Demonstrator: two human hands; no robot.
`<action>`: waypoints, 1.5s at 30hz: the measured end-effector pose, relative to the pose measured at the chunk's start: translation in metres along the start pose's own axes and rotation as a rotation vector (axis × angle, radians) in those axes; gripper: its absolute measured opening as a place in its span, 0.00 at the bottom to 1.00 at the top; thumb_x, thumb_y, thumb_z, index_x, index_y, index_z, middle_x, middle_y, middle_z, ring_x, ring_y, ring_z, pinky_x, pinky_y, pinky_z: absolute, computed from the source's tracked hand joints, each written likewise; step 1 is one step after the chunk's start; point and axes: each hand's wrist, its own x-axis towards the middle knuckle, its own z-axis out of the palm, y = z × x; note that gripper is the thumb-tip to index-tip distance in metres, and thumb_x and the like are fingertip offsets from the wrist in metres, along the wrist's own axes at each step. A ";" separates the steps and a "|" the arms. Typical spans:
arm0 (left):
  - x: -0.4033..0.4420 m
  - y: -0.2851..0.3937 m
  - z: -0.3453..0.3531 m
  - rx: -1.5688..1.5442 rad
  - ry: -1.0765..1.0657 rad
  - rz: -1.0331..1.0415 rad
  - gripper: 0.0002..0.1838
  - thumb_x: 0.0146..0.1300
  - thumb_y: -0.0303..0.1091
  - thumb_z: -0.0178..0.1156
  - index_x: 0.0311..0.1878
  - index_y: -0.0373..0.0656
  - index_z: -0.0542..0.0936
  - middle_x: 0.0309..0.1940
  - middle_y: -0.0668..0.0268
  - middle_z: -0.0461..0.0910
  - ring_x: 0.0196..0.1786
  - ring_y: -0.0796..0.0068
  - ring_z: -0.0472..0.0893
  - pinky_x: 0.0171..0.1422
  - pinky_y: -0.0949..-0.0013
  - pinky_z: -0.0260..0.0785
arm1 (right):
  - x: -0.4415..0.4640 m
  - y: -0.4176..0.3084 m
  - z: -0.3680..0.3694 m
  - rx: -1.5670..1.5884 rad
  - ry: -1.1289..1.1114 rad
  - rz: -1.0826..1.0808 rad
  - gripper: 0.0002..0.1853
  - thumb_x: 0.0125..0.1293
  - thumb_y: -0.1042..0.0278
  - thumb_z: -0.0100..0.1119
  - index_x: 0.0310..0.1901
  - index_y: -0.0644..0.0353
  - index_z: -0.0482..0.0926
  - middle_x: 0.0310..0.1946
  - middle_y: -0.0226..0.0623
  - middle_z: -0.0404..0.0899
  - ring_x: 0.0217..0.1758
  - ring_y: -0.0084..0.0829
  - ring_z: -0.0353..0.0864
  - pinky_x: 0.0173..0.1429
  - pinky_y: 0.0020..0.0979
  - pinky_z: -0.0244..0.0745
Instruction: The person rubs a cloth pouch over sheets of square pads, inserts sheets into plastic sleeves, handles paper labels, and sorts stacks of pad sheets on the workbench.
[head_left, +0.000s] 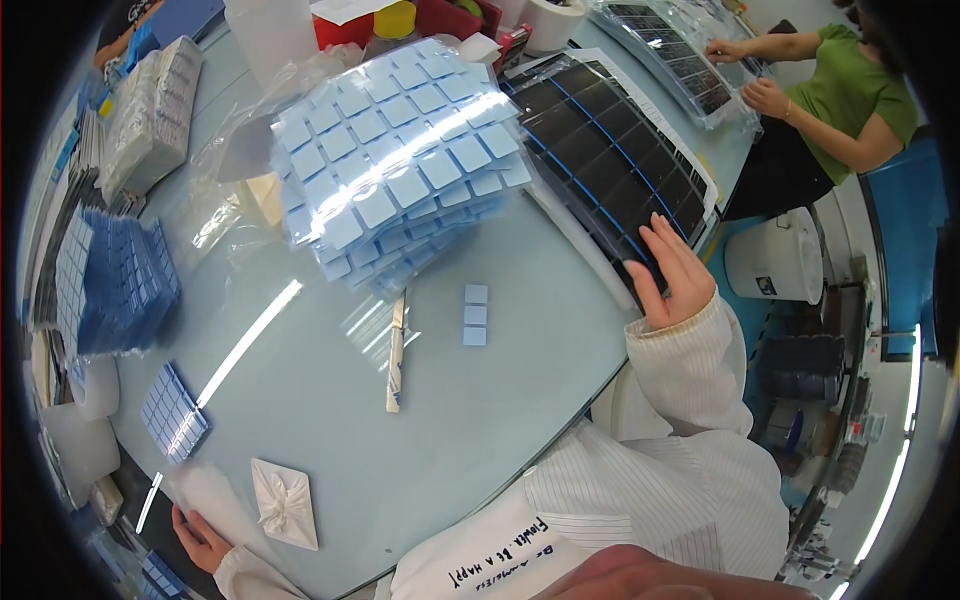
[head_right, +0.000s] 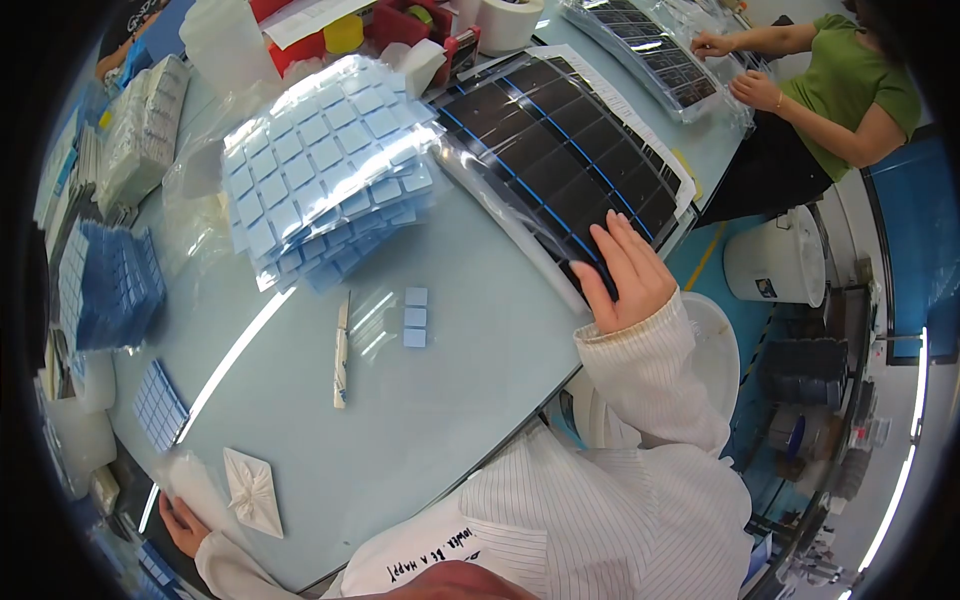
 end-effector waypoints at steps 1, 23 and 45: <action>0.001 -0.003 0.001 -0.028 -0.013 -0.015 0.22 0.71 0.48 0.55 0.62 0.46 0.75 0.52 0.59 0.79 0.49 0.71 0.77 0.54 0.72 0.68 | 0.002 0.001 -0.002 0.139 0.048 0.064 0.20 0.62 0.65 0.65 0.53 0.66 0.80 0.52 0.52 0.80 0.55 0.45 0.81 0.58 0.35 0.75; 0.008 -0.031 0.005 -0.010 0.069 0.103 0.23 0.73 0.45 0.54 0.62 0.39 0.74 0.57 0.56 0.78 0.56 0.65 0.77 0.60 0.69 0.67 | 0.025 0.087 -0.032 1.181 -0.048 0.621 0.19 0.75 0.54 0.50 0.44 0.65 0.81 0.40 0.33 0.84 0.42 0.22 0.80 0.49 0.25 0.72; 0.004 -0.006 0.002 0.112 0.028 0.151 0.24 0.74 0.44 0.51 0.65 0.39 0.73 0.60 0.51 0.76 0.61 0.59 0.77 0.63 0.67 0.67 | 0.009 0.017 -0.018 0.208 -0.047 -0.017 0.20 0.64 0.67 0.61 0.56 0.65 0.78 0.56 0.47 0.78 0.59 0.41 0.79 0.62 0.32 0.72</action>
